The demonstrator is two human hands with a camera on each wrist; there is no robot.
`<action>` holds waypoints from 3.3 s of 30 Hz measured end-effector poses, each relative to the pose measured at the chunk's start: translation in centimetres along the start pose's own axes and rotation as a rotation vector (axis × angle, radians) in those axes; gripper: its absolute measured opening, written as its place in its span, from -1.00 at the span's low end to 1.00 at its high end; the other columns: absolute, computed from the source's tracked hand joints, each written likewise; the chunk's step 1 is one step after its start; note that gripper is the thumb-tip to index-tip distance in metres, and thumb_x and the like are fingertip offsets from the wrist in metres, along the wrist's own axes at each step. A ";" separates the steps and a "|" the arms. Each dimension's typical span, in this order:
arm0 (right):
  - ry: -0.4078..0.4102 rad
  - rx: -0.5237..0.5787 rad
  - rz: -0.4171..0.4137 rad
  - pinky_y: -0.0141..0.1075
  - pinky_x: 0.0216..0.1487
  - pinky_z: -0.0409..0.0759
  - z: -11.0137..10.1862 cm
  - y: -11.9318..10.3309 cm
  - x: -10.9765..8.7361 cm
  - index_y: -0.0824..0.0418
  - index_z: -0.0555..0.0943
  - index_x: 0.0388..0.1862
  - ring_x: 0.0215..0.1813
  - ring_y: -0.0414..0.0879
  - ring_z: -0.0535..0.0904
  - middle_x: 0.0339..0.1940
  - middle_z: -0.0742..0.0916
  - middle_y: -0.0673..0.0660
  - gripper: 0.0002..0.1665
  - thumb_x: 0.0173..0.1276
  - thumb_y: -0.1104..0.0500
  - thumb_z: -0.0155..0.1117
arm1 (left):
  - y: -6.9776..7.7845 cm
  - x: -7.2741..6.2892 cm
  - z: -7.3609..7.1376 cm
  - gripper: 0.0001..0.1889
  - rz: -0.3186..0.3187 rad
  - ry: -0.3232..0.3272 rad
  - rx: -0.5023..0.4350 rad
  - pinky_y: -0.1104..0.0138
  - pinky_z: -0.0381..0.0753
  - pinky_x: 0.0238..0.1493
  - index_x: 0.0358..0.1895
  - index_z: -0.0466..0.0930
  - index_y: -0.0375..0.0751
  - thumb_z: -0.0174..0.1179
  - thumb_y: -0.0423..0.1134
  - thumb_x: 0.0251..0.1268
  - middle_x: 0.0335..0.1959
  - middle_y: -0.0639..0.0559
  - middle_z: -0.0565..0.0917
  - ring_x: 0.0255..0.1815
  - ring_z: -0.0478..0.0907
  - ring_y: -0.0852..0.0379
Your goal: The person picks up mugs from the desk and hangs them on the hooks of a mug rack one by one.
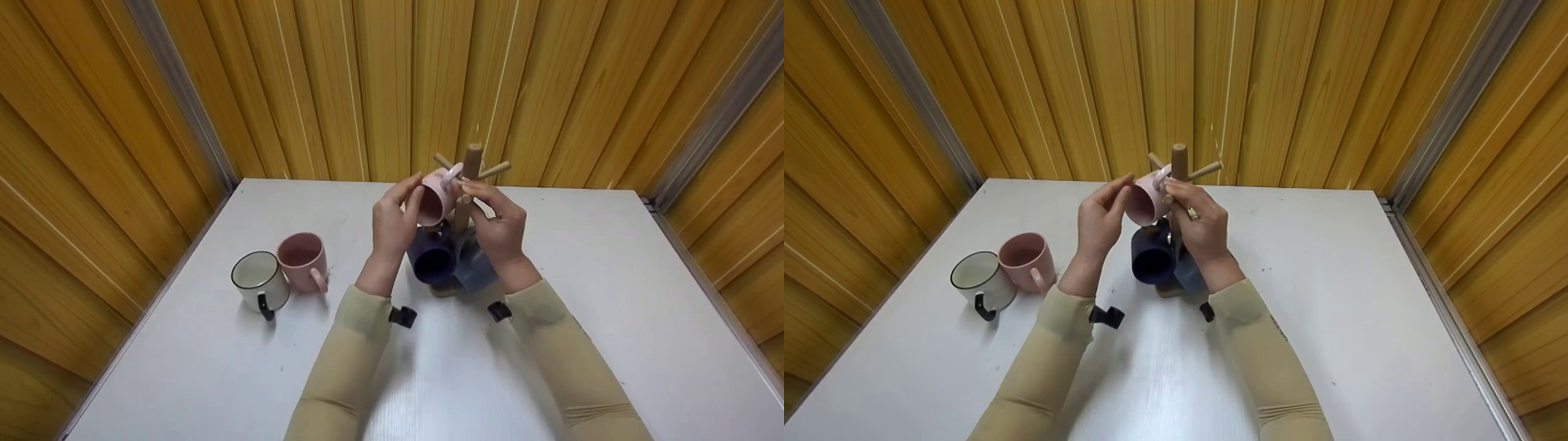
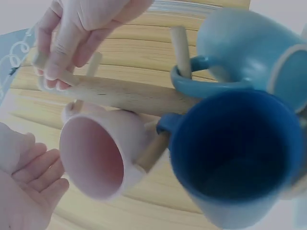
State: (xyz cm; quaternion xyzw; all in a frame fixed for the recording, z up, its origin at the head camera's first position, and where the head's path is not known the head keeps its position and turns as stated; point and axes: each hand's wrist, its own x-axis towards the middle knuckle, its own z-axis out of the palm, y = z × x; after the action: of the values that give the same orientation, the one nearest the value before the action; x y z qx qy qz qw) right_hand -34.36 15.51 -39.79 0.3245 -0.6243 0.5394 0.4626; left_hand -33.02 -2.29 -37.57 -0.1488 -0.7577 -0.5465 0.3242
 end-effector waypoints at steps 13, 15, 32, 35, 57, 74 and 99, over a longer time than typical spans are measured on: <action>0.004 0.015 0.012 -0.30 0.16 0.72 0.2 0.0 -0.2 0.48 0.75 -0.20 0.10 -0.24 0.77 -0.14 0.81 0.41 -0.73 0.11 0.65 0.41 | -0.7 -3.7 -7.3 -0.71 -0.367 -0.110 0.219 0.11 0.73 0.11 0.10 0.73 -0.31 0.18 -0.20 0.55 0.00 -0.17 0.81 0.04 0.75 -0.06; 0.004 0.017 0.013 -0.30 0.16 0.72 0.2 0.0 -0.2 0.48 0.75 -0.20 0.10 -0.24 0.77 -0.14 0.81 0.41 -0.72 0.11 0.66 0.40 | -0.7 -3.7 -9.2 -0.69 -0.480 -0.192 0.325 0.14 0.73 0.00 0.08 0.74 -0.28 0.16 -0.14 0.57 -0.08 -0.13 0.82 -0.06 0.75 -0.01; 0.008 0.030 0.038 -0.29 0.15 0.72 0.3 0.0 -0.1 0.46 0.75 -0.19 0.11 -0.24 0.77 -0.12 0.81 0.43 -0.73 0.14 0.64 0.39 | -5.9 -5.4 -15.7 -0.63 -0.850 -0.469 0.648 0.31 0.35 -0.41 -0.62 0.71 -0.18 0.29 -0.08 0.34 -0.76 0.11 0.49 -0.55 0.44 0.11; 0.009 0.027 0.039 -0.29 0.15 0.72 0.4 -0.1 -0.2 0.47 0.75 -0.19 0.10 -0.25 0.77 -0.12 0.81 0.43 -0.73 0.13 0.64 0.40 | -6.2 -5.5 -15.1 -0.65 -0.840 -0.460 0.636 0.33 0.37 -0.42 -0.69 0.64 -0.13 0.33 -0.13 0.27 -0.75 0.10 0.50 -0.56 0.44 0.11; 0.025 0.042 0.041 -0.28 0.13 0.73 0.6 -0.2 -0.1 0.46 0.76 -0.19 0.09 -0.22 0.78 -0.15 0.81 0.42 -0.68 0.09 0.69 0.39 | -6.5 -4.0 -14.8 -0.66 -0.761 -0.139 0.689 -0.04 0.64 -0.05 -0.10 0.71 -0.40 0.17 -0.12 0.52 -0.06 -0.35 0.77 -0.16 0.67 -0.17; 0.051 0.069 0.069 -0.30 0.13 0.73 0.7 -0.1 -0.5 0.51 0.74 -0.19 0.09 -0.23 0.77 -0.12 0.80 0.43 -0.74 0.13 0.64 0.41 | -2.2 -3.6 -14.6 -0.54 -0.550 -0.035 0.585 0.02 0.71 -0.05 -0.02 0.78 -0.28 0.33 0.09 0.38 -0.17 -0.20 0.82 -0.13 0.74 -0.12; -0.957 -0.195 0.383 0.16 0.28 0.61 -2.0 -9.6 -2.8 -0.25 0.23 0.62 0.61 0.21 0.23 0.69 0.20 0.07 0.23 0.04 0.06 0.73 | 5.0 -5.9 -10.5 -0.77 -0.154 -0.469 0.284 0.35 0.59 -0.33 -0.20 0.83 -0.18 0.48 -0.12 0.18 -0.39 0.02 0.79 -0.43 0.53 0.21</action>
State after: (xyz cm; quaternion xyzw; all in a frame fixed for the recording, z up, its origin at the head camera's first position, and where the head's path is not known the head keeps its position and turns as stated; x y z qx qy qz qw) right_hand -24.17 15.15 -38.85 0.3701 -0.8613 0.3451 0.0470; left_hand -22.30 -9.44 -35.78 -0.1662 -0.8901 -0.4084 0.1155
